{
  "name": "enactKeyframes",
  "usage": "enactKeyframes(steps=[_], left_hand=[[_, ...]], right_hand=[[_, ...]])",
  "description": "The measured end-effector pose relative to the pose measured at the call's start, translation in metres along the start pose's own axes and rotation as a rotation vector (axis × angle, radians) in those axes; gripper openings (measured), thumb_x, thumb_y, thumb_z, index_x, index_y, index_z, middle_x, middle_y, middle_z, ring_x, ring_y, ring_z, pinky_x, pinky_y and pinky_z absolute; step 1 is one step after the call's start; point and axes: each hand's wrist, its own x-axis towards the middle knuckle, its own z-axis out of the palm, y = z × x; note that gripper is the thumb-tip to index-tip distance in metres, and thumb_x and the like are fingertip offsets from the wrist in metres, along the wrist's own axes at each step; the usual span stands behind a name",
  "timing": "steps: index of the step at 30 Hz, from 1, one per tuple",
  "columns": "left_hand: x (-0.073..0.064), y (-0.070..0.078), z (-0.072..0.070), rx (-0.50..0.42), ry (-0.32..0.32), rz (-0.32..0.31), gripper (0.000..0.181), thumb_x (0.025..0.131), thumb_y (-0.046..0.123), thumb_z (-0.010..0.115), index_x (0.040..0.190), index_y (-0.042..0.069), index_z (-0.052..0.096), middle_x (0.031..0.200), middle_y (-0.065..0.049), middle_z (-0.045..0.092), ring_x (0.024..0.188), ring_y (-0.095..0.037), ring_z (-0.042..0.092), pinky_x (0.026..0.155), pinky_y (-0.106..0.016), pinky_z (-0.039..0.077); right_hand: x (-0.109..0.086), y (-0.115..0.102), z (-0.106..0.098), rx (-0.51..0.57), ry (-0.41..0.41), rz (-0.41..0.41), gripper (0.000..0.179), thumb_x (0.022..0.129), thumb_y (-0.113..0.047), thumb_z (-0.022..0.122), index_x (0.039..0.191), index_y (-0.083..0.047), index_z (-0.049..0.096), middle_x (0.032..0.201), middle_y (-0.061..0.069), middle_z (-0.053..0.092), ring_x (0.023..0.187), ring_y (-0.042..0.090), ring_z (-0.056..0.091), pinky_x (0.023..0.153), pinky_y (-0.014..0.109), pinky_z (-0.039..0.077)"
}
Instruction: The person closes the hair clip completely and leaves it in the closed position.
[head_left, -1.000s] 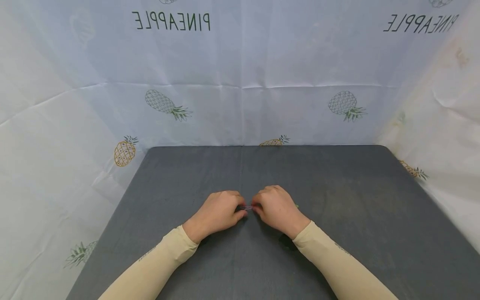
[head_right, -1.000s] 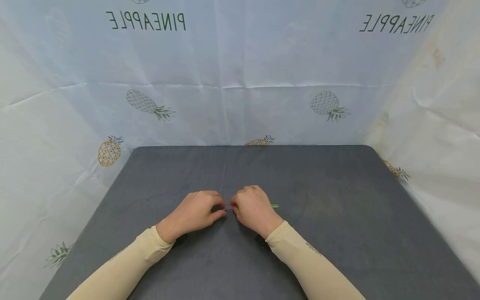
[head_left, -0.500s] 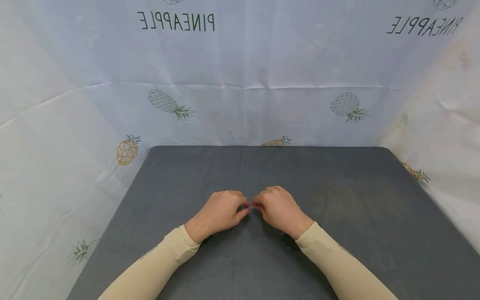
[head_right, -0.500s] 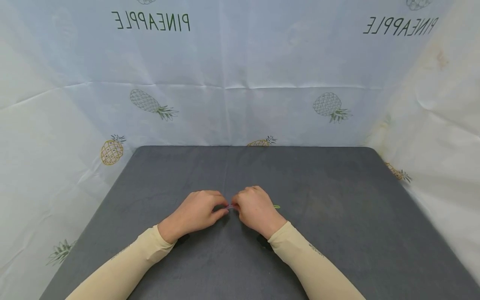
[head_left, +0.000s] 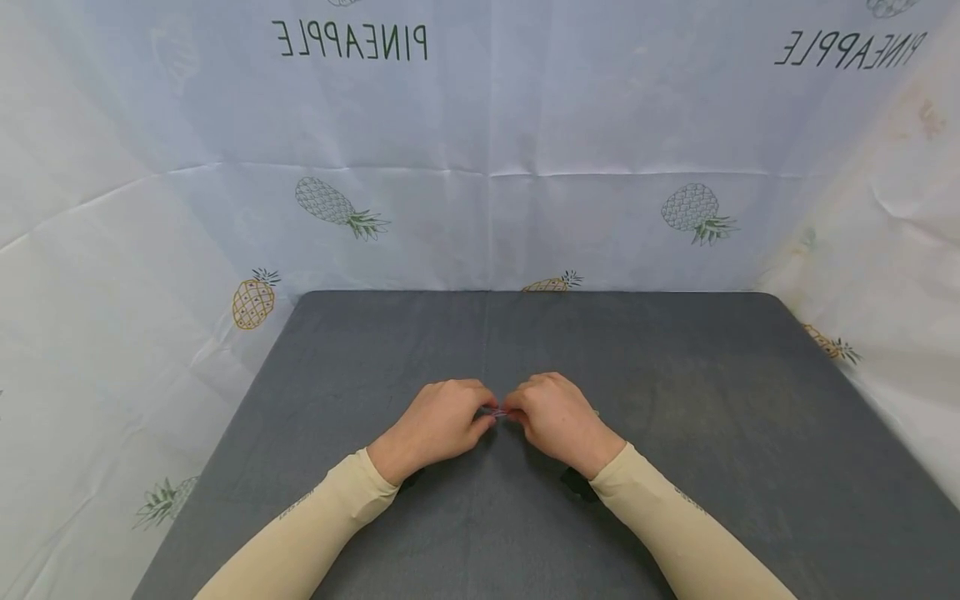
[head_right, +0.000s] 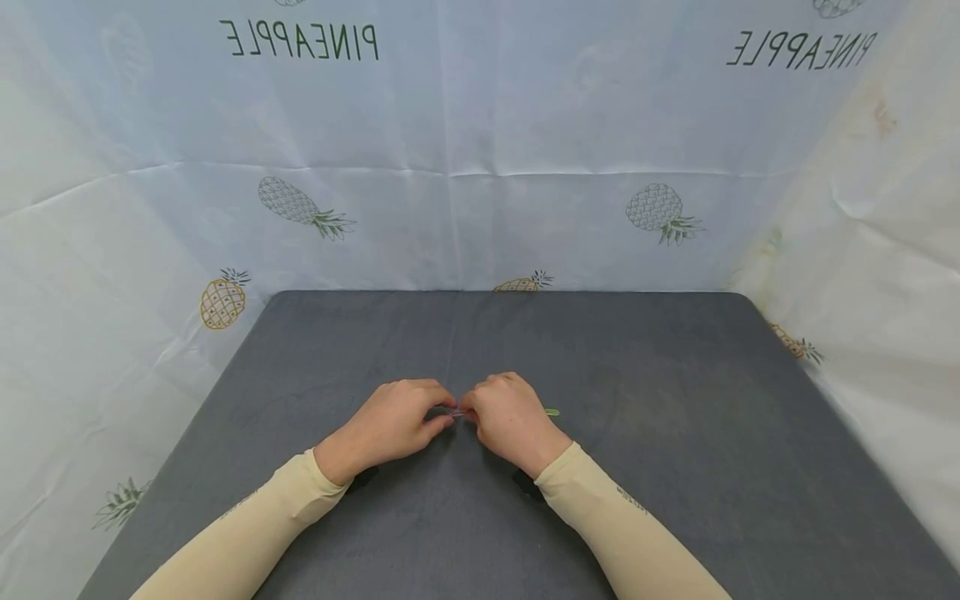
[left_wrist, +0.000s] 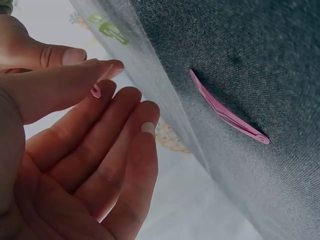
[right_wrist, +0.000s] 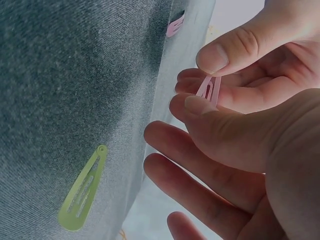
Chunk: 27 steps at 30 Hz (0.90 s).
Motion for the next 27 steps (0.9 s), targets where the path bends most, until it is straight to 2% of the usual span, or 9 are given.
enactKeyframes(steps=[3,7,17,27], left_hand=[[0.0,-0.0001,0.0002,-0.005,0.006,0.01,0.003,0.097,0.018,0.082,0.099,0.019,0.083,0.093,0.005,0.076,0.073,-0.01,0.068,0.064,-0.027,0.056],[0.0,0.0001,0.0002,-0.024,-0.001,0.014,0.005,0.096,0.015,0.083,0.095,0.02,0.082,0.088,0.006,0.074,0.069,-0.007,0.063,0.061,-0.024,0.052],[0.0,0.0007,0.0009,-0.025,-0.012,0.017,0.006,0.096,0.016,0.083,0.093,0.021,0.081,0.086,0.007,0.073,0.066,-0.006,0.06,0.059,-0.022,0.049],[-0.0009,0.0001,0.001,-0.02,-0.027,0.019,0.005,0.096,0.015,0.083,0.095,0.02,0.081,0.088,0.006,0.074,0.068,-0.007,0.063,0.061,-0.023,0.052]], right_hand=[[0.0005,-0.0001,0.001,0.008,0.004,-0.007,0.015,0.09,-0.005,0.085,0.092,-0.02,0.086,0.078,-0.004,0.077,0.071,0.015,0.07,0.085,0.043,0.06],[0.0004,-0.0004,0.0025,0.028,0.005,-0.013,0.017,0.09,-0.003,0.085,0.093,-0.019,0.086,0.08,-0.004,0.079,0.072,0.014,0.071,0.086,0.04,0.06],[-0.0006,-0.0005,0.0028,0.043,0.015,-0.031,0.019,0.09,-0.001,0.084,0.09,-0.02,0.086,0.074,-0.005,0.076,0.066,0.012,0.067,0.076,0.033,0.058],[-0.0002,0.0006,0.0042,0.055,0.021,-0.044,0.022,0.089,0.001,0.083,0.094,-0.02,0.088,0.08,-0.005,0.08,0.071,0.012,0.072,0.078,0.033,0.06]])
